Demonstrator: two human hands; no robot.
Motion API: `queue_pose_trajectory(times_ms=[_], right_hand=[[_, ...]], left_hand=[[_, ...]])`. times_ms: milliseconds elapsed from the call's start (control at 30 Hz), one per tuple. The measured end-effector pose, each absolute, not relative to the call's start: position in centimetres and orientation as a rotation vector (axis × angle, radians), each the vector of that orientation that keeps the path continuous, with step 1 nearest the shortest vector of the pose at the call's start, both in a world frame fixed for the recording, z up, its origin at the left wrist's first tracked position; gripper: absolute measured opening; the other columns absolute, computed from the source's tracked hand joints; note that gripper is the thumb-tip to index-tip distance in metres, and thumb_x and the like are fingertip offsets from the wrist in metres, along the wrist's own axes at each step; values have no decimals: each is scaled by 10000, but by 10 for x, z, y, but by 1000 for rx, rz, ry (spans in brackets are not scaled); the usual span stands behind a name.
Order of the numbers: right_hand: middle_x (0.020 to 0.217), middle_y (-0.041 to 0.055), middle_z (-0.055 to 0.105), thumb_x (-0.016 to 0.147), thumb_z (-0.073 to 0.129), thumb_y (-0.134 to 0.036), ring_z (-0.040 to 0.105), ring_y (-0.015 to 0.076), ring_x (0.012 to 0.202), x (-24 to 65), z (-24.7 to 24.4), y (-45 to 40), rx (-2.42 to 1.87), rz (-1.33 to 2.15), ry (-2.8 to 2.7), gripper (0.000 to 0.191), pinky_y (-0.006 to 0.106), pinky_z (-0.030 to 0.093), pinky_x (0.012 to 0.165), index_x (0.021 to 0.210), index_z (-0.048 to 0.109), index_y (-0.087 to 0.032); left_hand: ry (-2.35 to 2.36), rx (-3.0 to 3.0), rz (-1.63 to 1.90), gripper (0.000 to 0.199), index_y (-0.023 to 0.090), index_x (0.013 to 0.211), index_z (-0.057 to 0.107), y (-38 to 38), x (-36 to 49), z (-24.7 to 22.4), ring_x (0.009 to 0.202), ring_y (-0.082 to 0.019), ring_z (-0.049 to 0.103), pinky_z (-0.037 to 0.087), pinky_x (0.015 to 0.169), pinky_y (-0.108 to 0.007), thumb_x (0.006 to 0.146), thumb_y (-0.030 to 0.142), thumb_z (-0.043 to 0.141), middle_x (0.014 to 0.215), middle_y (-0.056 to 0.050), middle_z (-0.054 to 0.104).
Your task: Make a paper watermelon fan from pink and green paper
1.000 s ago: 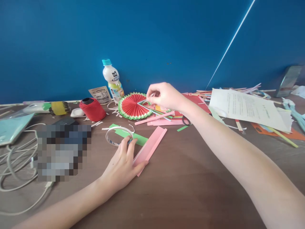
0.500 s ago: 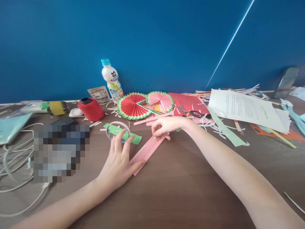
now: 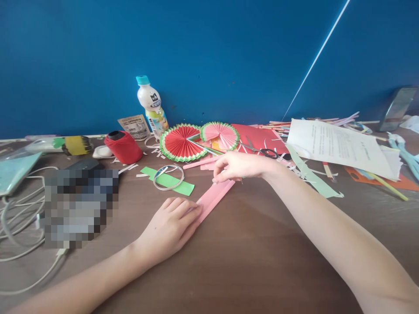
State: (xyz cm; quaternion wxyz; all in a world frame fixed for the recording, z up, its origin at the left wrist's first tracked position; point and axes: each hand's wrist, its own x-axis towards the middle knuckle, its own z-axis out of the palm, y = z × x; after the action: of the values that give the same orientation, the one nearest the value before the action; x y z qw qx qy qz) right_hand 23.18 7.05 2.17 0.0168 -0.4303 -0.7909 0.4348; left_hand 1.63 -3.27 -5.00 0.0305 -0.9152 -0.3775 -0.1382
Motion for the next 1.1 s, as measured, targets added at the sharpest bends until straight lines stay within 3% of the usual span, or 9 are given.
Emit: queue_pose_trajectory(times_ms=[100, 267, 433, 767, 1100], right_hand=[[1093, 32, 650, 709, 631, -350, 620, 214, 799, 225, 18, 65, -1383, 1248, -2526, 147, 278, 398, 528, 651, 668, -220], [816, 55, 678, 706, 634, -321, 602, 219, 743, 214, -4, 61, -1372, 1208, -2531, 131, 300, 406, 575, 645, 659, -208], [813, 46, 642, 719, 612, -333, 573, 190, 727, 208, -22, 65, -1321, 1164, -2525, 162, 295, 404, 588, 641, 655, -197], [781, 37, 601, 703, 590, -338, 541, 176, 732, 208, -30, 66, -1347, 1158, -2473, 185, 303, 389, 655, 646, 635, -168], [789, 43, 619, 681, 566, -307, 557, 182, 725, 206, -31, 64, -1364, 1095, -2482, 163, 289, 389, 618, 606, 619, -172]], left_hand=[[-1146, -2805, -408, 245, 142, 1032, 574, -35, 18, -50, 783, -198, 508, 424, 703, -340, 883, 244, 408, 853, -61, 587], [-1171, -2772, -370, 229, 165, 1024, 566, -37, 21, -52, 753, -198, 493, 410, 678, -343, 889, 190, 383, 800, -47, 542], [-1258, -2789, -337, 313, 170, 1169, 506, -36, 23, -52, 784, -210, 495, 424, 694, -361, 876, 214, 403, 861, -64, 534], [-1273, -2828, -326, 346, 143, 1181, 521, -35, 23, -54, 800, -215, 478, 438, 701, -368, 887, 203, 349, 884, -82, 531], [-1314, -2804, -402, 354, 130, 1187, 506, -35, 23, -55, 848, -227, 458, 413, 710, -356, 854, 218, 425, 953, -91, 530]])
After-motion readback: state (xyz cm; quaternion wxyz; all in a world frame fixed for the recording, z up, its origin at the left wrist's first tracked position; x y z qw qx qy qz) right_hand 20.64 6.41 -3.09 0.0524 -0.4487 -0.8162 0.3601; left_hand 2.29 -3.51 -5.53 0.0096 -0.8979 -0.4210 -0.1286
